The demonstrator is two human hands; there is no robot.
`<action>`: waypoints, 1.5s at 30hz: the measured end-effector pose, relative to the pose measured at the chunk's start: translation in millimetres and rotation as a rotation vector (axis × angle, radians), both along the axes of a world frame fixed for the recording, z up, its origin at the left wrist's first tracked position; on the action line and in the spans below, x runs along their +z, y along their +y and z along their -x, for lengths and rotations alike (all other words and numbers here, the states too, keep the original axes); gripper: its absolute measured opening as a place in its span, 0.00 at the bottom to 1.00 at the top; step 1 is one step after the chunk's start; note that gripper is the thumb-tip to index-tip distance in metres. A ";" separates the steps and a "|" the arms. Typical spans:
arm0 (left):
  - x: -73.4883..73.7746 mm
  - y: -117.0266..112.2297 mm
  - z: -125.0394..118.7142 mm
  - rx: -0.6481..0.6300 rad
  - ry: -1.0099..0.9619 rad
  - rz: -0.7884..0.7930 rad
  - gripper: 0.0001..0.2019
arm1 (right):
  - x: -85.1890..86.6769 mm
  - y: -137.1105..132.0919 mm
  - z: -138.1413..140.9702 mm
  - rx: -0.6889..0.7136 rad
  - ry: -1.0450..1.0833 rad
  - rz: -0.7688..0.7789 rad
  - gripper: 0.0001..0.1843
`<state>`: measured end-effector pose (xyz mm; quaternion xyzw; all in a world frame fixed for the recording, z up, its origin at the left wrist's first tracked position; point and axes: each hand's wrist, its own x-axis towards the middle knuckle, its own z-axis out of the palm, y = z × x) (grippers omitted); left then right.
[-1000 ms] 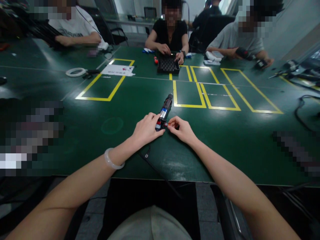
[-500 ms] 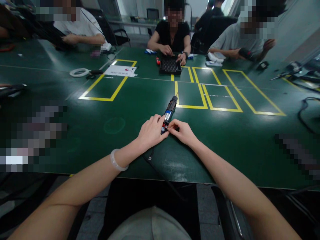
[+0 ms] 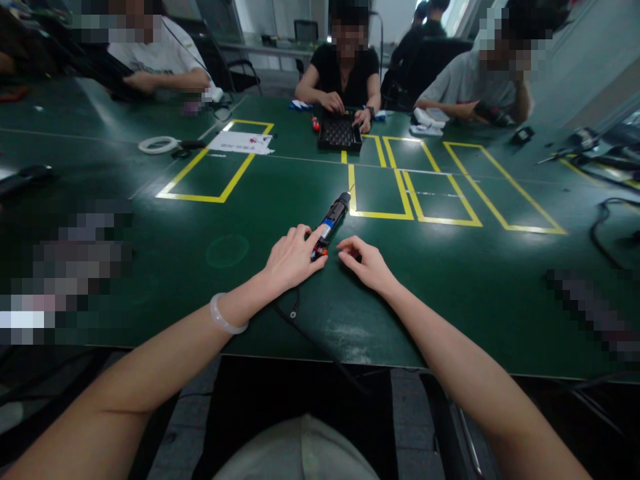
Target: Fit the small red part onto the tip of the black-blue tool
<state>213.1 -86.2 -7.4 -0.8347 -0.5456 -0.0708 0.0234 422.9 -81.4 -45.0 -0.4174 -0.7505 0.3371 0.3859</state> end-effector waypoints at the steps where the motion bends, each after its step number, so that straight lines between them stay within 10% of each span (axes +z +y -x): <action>1: -0.2 2.4 4.7 0.011 0.006 -0.001 0.32 | -0.2 0.2 -1.0 -0.002 0.001 0.001 0.08; 23: 0.1 87.6 207.8 0.591 -0.003 0.109 0.34 | 2.1 -0.1 -1.3 -0.016 0.007 0.038 0.06; 45: 9.7 77.5 185.5 0.679 -0.232 -0.266 0.20 | 0.7 1.5 -0.4 0.000 -0.004 0.026 0.06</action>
